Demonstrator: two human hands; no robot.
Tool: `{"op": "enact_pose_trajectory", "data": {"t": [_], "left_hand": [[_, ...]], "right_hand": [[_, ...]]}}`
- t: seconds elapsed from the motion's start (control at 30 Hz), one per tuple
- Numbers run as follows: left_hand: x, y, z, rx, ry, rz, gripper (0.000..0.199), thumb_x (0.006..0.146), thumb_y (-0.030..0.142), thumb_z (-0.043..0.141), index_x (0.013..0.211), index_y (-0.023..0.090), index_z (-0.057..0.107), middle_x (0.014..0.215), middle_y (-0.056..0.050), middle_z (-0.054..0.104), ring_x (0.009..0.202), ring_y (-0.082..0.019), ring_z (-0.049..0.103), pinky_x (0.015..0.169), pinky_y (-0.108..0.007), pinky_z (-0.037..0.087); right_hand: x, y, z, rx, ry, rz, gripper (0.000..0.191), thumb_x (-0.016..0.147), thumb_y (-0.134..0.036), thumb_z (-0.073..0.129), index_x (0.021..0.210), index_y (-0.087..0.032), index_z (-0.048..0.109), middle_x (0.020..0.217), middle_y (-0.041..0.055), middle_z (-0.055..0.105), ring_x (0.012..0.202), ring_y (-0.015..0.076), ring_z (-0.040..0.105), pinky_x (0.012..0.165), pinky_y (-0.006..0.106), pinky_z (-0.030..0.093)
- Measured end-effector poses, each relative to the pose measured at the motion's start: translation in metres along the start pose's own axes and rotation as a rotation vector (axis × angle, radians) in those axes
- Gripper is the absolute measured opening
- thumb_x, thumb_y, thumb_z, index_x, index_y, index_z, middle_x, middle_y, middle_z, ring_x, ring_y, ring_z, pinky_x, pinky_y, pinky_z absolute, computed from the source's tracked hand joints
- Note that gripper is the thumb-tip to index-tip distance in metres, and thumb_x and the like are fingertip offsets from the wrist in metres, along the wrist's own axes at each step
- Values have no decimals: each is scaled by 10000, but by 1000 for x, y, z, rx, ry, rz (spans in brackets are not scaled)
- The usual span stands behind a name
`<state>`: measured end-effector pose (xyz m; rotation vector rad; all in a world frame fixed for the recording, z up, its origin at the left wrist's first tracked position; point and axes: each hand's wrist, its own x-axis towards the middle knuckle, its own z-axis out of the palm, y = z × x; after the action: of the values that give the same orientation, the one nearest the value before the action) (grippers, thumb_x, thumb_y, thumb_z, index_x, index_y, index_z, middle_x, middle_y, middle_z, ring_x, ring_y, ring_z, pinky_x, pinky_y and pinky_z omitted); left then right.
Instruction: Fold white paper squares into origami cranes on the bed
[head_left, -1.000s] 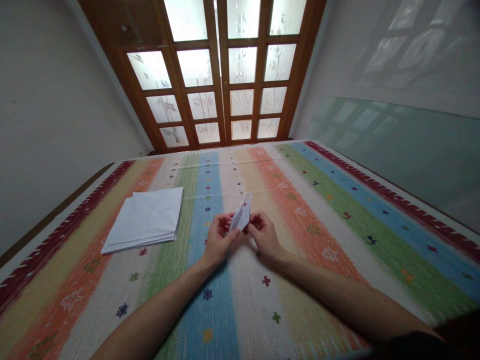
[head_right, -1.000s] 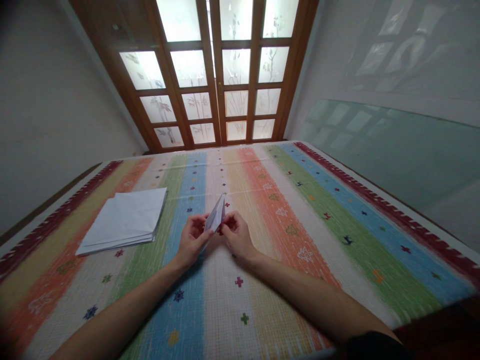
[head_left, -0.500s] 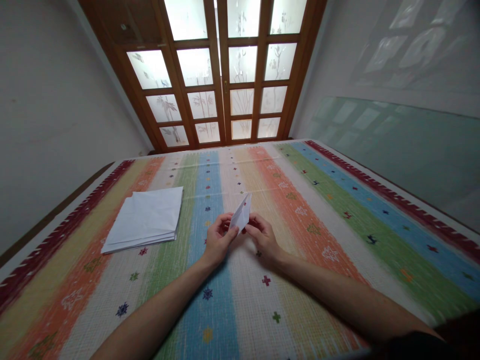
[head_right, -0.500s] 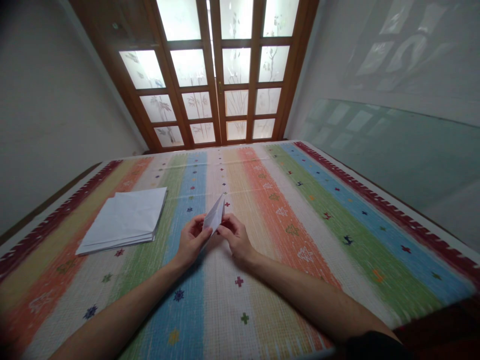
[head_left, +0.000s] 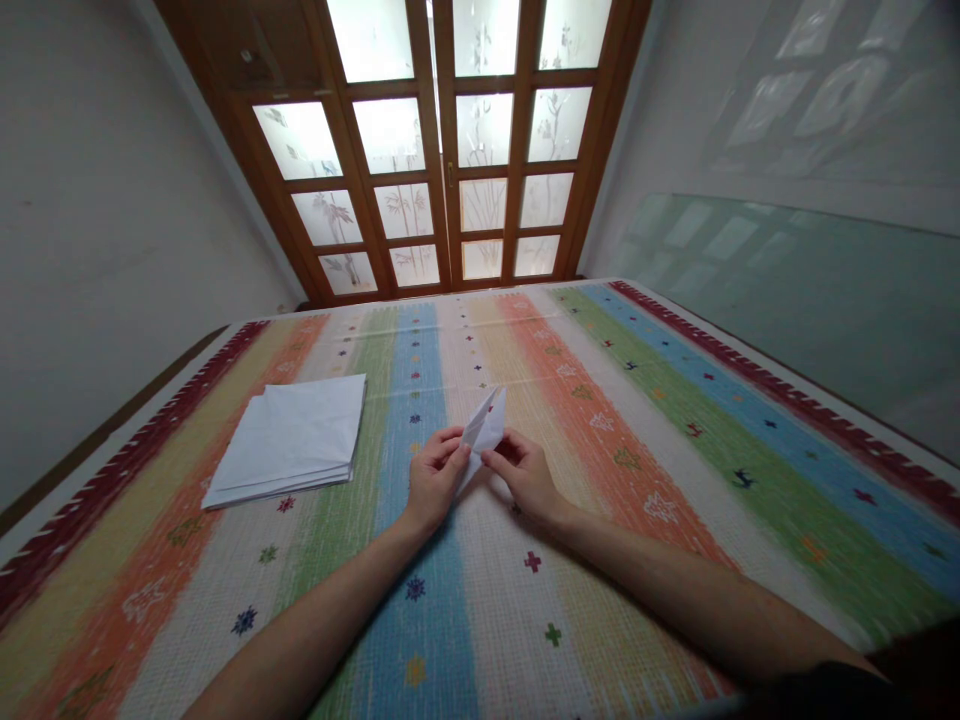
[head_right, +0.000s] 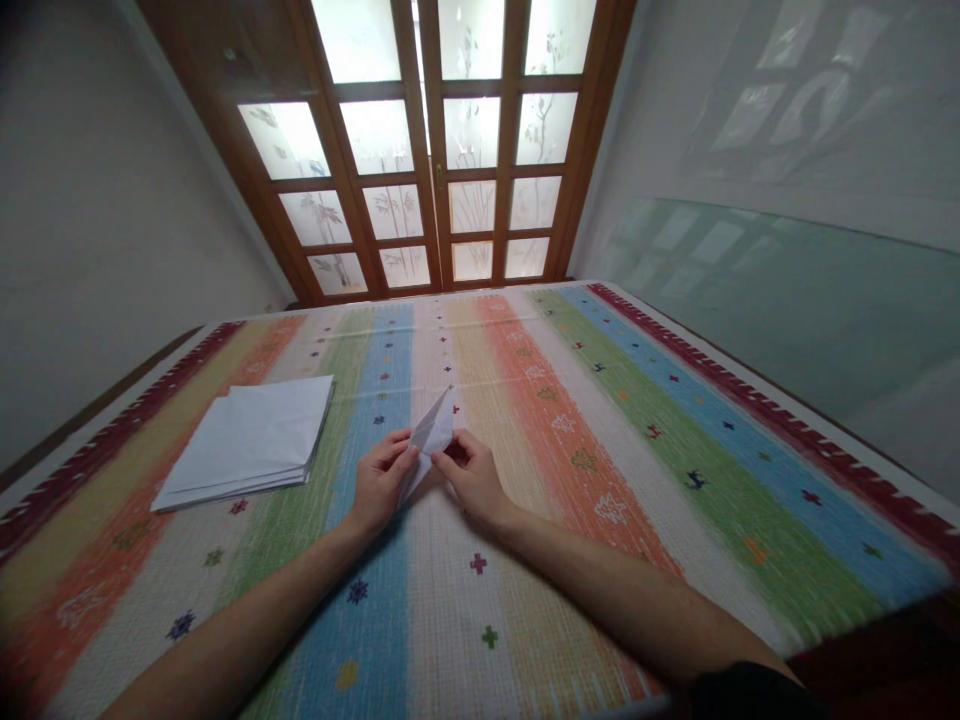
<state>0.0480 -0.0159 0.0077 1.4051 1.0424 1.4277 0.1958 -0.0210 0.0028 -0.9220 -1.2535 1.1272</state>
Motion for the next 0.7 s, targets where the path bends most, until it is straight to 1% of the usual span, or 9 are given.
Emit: {"op": "enact_pose_trajectory", "data": {"t": [0.1, 0.17, 0.3, 0.4, 0.47, 0.53, 0.57, 0.63, 0.7], "left_hand": [[0, 0, 0, -26, 29, -25, 155, 727, 349, 720, 766, 207, 770, 989, -75, 702, 920, -221, 632, 882, -358, 460], [-1, -1, 1, -78, 55, -72, 155, 696, 338, 744, 736, 188, 758, 961, -78, 705, 885, -210, 639, 843, -342, 471], [0, -5, 3, -163, 120, -212, 216, 606, 312, 807, 717, 163, 698, 720, -19, 679, 661, -145, 611, 676, -277, 478], [2, -6, 5, -246, 158, -267, 328, 526, 274, 851, 751, 161, 641, 633, 32, 630, 577, -105, 582, 612, -233, 466], [2, -5, 5, -312, 129, -313, 430, 502, 258, 865, 850, 163, 631, 606, 54, 611, 553, -98, 582, 604, -225, 473], [3, -3, 5, -373, 41, -378, 521, 495, 265, 870, 945, 156, 631, 602, 56, 613, 544, -103, 587, 597, -228, 482], [3, -3, 5, -394, -9, -408, 526, 504, 284, 866, 957, 145, 637, 619, 43, 627, 555, -108, 594, 595, -230, 485], [3, -3, 5, -399, -71, -448, 447, 535, 345, 848, 870, 122, 652, 644, 11, 649, 564, -114, 597, 580, -230, 481], [3, -5, 5, -353, -60, -457, 380, 559, 406, 825, 714, 123, 625, 608, 3, 641, 518, -106, 567, 527, -219, 452]], "right_hand": [[0, 0, 0, -10, 3, -2, 182, 730, -385, 694, 796, -222, 648, 743, 14, 643, 733, 189, 596, 723, 340, 494], [0, 0, 1, -13, 12, -6, 161, 732, -369, 688, 766, -219, 638, 724, 12, 636, 709, 182, 591, 703, 332, 492], [1, -1, 3, 22, 60, 0, 158, 710, -338, 694, 771, -218, 612, 743, 14, 650, 714, 173, 607, 696, 321, 498], [2, -2, 3, 135, 123, 50, 334, 652, -290, 736, 927, -243, 552, 765, -13, 671, 714, 162, 634, 693, 306, 507], [3, -4, 2, 192, 138, 96, 445, 630, -264, 747, 1004, -252, 507, 740, -33, 675, 679, 152, 640, 664, 290, 506], [5, -5, 1, 204, 124, 129, 452, 619, -256, 748, 1002, -239, 508, 718, -34, 677, 654, 148, 641, 644, 282, 503], [6, -6, 0, 202, 112, 142, 441, 613, -255, 749, 986, -231, 516, 710, -32, 678, 643, 147, 639, 635, 279, 500], [7, -7, -1, 198, 87, 169, 441, 599, -252, 753, 973, -222, 521, 694, -34, 679, 614, 138, 630, 613, 269, 491], [8, -7, -1, 198, 71, 202, 478, 587, -248, 759, 997, -218, 515, 656, -52, 664, 564, 120, 605, 575, 248, 473]]}}
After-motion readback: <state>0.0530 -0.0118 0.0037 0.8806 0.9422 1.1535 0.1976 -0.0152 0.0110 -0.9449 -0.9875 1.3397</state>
